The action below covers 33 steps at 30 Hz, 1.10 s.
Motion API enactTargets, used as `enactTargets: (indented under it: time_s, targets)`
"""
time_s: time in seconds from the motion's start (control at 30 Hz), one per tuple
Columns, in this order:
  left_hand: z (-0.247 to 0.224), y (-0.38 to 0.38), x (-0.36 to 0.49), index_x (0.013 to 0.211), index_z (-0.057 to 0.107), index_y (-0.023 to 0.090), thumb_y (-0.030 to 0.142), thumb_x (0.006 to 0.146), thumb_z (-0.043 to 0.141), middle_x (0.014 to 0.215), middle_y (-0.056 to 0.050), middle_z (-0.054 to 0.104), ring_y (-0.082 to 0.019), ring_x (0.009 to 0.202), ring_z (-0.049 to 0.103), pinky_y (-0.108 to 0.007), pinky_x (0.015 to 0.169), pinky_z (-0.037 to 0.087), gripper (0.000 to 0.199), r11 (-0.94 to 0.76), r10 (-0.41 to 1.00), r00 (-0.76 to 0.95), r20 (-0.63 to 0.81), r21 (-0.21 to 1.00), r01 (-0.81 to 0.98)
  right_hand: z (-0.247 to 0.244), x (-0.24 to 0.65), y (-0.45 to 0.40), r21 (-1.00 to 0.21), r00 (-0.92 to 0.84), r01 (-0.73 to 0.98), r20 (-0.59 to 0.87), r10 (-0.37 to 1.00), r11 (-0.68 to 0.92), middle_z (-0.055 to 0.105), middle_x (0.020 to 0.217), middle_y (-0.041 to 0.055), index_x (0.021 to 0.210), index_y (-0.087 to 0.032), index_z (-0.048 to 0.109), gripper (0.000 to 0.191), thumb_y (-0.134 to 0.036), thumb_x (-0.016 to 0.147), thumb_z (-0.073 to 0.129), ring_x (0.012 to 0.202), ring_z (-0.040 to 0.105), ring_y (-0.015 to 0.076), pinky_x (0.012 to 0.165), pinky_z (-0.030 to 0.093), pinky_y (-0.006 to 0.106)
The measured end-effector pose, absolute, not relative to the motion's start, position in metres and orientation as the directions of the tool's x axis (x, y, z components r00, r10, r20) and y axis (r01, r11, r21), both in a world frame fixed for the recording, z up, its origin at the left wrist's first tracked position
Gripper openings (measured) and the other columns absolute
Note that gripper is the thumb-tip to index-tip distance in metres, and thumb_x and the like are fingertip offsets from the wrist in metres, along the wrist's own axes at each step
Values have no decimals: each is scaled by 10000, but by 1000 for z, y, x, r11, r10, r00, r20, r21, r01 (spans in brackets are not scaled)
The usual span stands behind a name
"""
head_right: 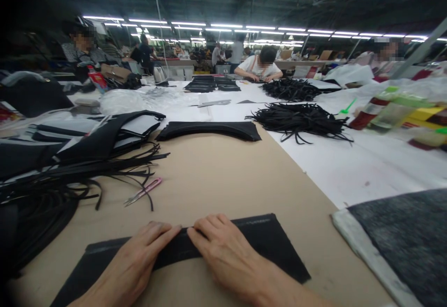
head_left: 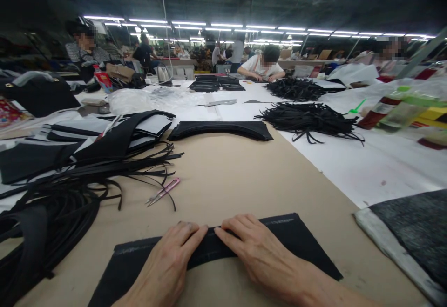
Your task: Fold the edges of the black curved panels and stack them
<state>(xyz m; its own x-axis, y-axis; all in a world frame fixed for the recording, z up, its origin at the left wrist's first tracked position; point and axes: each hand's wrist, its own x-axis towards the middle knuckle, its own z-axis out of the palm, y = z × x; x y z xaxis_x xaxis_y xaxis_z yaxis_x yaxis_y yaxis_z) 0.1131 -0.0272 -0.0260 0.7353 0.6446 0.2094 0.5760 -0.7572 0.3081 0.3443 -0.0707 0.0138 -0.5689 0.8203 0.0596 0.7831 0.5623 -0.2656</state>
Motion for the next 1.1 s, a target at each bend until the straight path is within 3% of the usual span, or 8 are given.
enactTargets:
  time_s: [0.4,0.67,0.87,1.0,1.1]
  targets:
    - [-34,-33,115,1323,464,253,-9,749,354,1146,-75,571,-217,1026,516,-367,866,473,640,-759,647,733,211,268,593,10,349,-69,-302,-486,830,23,874,469,547,1160,66,1247,-207,504,511,12,791,432,1034,461,203,924,310,367]
    - [-31,-31,118,1277,521,251,-20,727,351,1068,-70,596,-198,948,526,-329,809,451,635,-789,615,740,273,200,581,6,349,-70,-204,-525,827,53,849,524,574,1107,71,1256,-194,494,515,-4,778,480,995,481,202,901,302,369]
    - [-32,-31,121,1265,530,266,-28,731,362,1066,-52,607,-192,950,515,-320,812,406,633,-797,601,738,307,154,584,-3,353,-71,-178,-560,808,70,826,562,577,1096,80,1285,-182,464,437,-56,866,460,996,478,214,964,275,415]
    - [-33,-32,122,1247,538,287,-36,719,379,1063,-5,633,-176,967,513,-311,867,343,639,-802,573,728,376,72,594,-5,353,-74,-128,-582,800,74,810,586,563,1146,95,1339,-152,406,463,-57,886,431,1053,461,227,1044,203,464]
    - [-32,-35,120,1279,507,266,-26,721,399,1092,11,643,-176,1005,515,-314,920,296,638,-813,532,773,346,-45,580,0,354,-75,-149,-576,805,39,817,574,552,1178,88,1357,-163,383,495,-36,878,404,1077,455,216,1071,178,463]
